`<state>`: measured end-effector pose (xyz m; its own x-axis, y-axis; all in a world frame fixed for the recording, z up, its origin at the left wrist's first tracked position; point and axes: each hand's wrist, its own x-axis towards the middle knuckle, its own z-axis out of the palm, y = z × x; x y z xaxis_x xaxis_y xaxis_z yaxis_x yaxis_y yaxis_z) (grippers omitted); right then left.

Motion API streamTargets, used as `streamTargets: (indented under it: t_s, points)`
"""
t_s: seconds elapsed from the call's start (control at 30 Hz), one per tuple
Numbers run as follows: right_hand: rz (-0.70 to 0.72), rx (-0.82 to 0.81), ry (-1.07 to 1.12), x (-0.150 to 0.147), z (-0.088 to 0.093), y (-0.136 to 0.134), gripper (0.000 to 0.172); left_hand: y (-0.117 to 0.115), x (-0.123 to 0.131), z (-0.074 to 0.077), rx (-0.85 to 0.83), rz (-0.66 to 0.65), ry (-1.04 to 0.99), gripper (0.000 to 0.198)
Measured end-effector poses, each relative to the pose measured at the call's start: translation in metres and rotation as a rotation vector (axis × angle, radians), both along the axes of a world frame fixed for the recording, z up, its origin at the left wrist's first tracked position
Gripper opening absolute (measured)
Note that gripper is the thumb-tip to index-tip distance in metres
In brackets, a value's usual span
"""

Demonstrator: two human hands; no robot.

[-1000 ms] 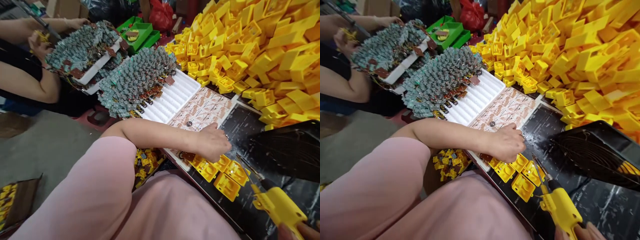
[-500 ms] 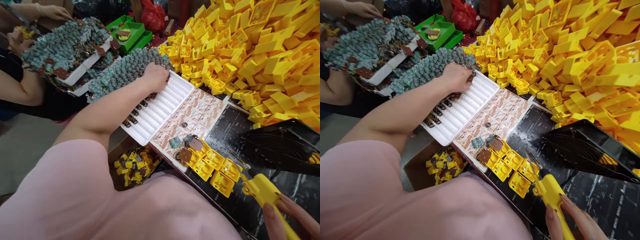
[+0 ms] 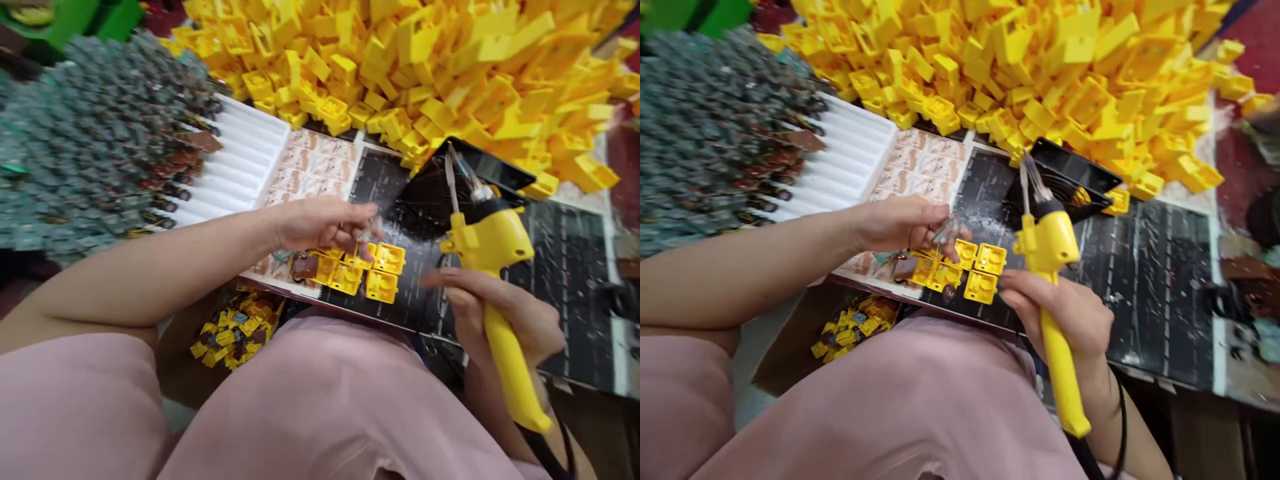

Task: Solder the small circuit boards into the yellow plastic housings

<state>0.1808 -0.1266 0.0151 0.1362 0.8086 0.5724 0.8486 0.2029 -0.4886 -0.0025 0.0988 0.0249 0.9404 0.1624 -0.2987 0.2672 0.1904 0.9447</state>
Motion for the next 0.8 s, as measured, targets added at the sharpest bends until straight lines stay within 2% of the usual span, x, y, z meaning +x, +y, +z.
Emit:
streamTargets:
  t_s: [0.03,0.07,0.13,0.2,0.27,0.33,0.43,0.47,0.53,0.6,0.67,0.73,0.8]
  points:
    - [0.032,0.080,0.024,-0.001,0.004,0.005,0.016,-0.013,0.009,-0.003,-0.046,-0.082,-0.008,0.038]
    - [0.112,0.054,0.031,-0.002,0.007,0.009,0.021,-0.023,0.017,-0.006,-0.081,-0.136,-0.022,0.038]
    - [0.153,0.065,0.040,-0.004,0.010,0.013,0.029,-0.036,0.026,-0.009,-0.124,-0.171,-0.047,0.042]
    - [0.083,0.125,0.051,-0.006,0.009,0.013,0.033,-0.041,0.026,-0.011,-0.130,-0.168,-0.043,0.052]
    - [-0.039,0.212,0.083,-0.006,0.005,0.010,0.036,-0.043,0.020,-0.013,-0.065,-0.126,-0.046,0.058]
    - [-0.145,0.248,0.119,-0.006,-0.001,0.007,0.037,-0.049,0.012,-0.014,0.183,-0.058,-0.082,0.054]
    - [-0.223,0.301,0.094,-0.009,-0.008,0.006,0.030,-0.069,0.006,-0.015,0.746,0.060,-0.244,0.052]
    - [-0.233,0.309,0.074,-0.011,-0.010,0.007,0.029,-0.077,0.007,-0.016,0.881,0.107,-0.309,0.052]
    - [-0.241,0.324,0.048,-0.016,-0.013,0.008,0.029,-0.090,0.013,-0.018,1.005,0.216,-0.415,0.049]
    - [-0.249,0.329,0.054,-0.020,-0.016,0.008,0.030,-0.098,0.022,-0.021,1.020,0.332,-0.491,0.037]
    - [-0.262,0.363,0.070,-0.024,-0.019,0.006,0.030,-0.102,0.030,-0.023,0.938,0.455,-0.505,0.030]
    - [-0.266,0.402,0.066,-0.026,-0.022,0.005,0.030,-0.102,0.035,-0.024,0.748,0.523,-0.423,0.034]
    - [-0.239,0.412,0.021,-0.026,-0.024,0.004,0.030,-0.100,0.037,-0.024,0.517,0.497,-0.280,0.039]
